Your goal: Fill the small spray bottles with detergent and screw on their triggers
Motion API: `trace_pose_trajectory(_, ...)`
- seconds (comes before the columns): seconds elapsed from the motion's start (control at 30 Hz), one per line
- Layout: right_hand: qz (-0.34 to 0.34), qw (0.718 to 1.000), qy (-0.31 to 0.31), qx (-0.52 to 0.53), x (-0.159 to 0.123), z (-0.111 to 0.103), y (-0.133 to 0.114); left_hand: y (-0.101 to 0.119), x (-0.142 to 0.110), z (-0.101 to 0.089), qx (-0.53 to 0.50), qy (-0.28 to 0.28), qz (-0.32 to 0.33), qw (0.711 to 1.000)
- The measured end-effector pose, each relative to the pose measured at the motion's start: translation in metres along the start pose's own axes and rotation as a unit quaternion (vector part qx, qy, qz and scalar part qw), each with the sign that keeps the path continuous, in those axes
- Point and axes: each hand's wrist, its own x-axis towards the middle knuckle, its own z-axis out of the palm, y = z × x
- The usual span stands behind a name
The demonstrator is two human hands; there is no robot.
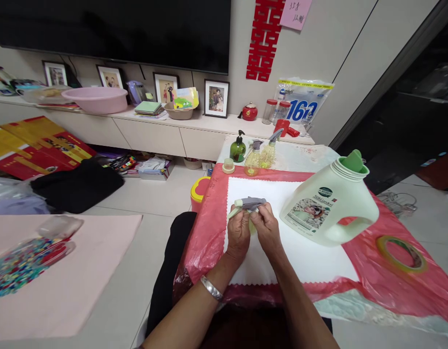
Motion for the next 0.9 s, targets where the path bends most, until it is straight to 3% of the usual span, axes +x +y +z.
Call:
trace_pose_trajectory(0.43, 0.025, 0.995, 0.094, -0.010, -0.001, 0.010, 0.004, 0.000, 0.000, 0.001, -0.010, 0.006, 0.016, 1.000)
trace_pose_trajectory(0.9, 0.024, 0.989, 0.147, -0.012, -0.002, 0.019, 0.005, 0.002, 0.000, 0.001, -0.038, 0.000, 0.024, 0.999)
